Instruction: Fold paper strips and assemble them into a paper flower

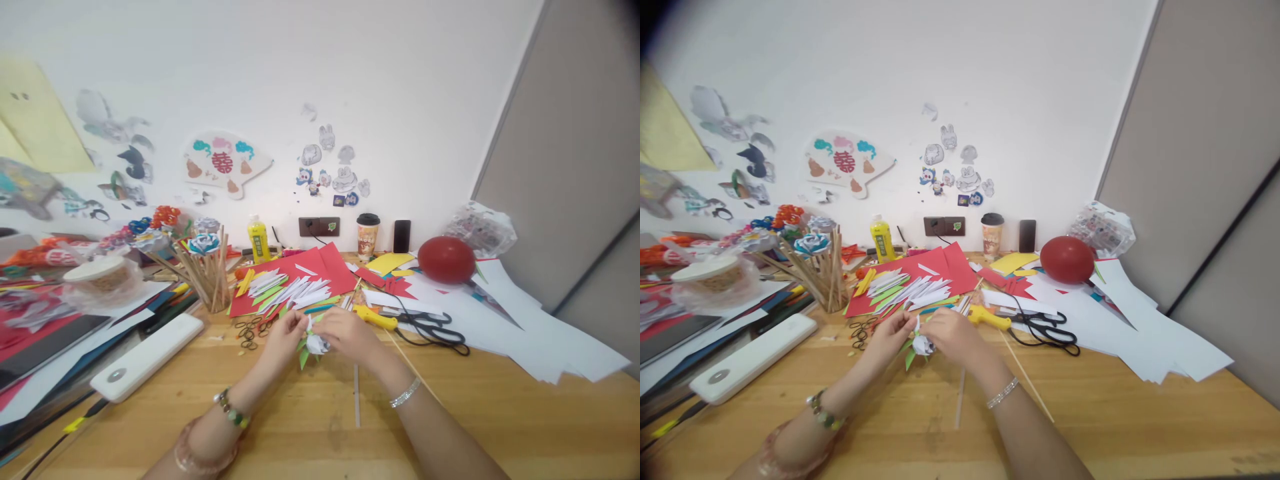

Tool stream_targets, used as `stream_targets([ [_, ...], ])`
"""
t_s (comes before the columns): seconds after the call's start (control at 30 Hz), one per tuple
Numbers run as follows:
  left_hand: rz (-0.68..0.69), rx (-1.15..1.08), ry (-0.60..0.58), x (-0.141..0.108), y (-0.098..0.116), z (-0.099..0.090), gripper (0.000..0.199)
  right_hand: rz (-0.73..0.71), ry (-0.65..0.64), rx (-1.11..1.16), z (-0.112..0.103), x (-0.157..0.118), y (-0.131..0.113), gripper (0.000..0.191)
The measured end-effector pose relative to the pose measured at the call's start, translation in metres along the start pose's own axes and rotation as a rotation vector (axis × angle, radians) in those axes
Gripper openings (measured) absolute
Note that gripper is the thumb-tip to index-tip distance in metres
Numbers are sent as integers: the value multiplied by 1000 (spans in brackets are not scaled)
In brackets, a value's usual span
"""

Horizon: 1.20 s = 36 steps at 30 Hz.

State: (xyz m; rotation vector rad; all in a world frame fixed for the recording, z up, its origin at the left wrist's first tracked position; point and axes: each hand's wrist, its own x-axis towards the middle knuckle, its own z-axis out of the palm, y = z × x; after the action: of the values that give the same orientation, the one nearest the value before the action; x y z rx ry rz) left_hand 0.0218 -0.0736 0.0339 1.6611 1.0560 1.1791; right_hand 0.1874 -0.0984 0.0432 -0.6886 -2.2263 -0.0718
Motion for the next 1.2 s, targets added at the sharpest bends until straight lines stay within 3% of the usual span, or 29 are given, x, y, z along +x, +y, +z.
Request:
stream_targets([
  [0.07, 31, 14, -2, 0, 1, 0, 26, 66, -25, 14, -2, 0, -3, 17],
  [0.17, 62, 34, -8, 0, 1, -1, 24, 133, -39, 19, -1, 0, -8, 31],
  [0.4, 67, 35, 75, 0, -1, -3, 25, 77, -13, 13, 3, 1, -11, 23],
  [0.63, 89, 44, 33, -4, 9, -2, 24, 97, 32, -3, 1, 2, -14, 21],
  [0.9, 116, 50, 103, -5, 14, -4, 24, 69, 103, -36, 7, 2, -16, 24],
  [1.2, 122, 50, 93, -5, 13, -5, 23, 112, 49, -114, 10, 2, -21, 29],
])
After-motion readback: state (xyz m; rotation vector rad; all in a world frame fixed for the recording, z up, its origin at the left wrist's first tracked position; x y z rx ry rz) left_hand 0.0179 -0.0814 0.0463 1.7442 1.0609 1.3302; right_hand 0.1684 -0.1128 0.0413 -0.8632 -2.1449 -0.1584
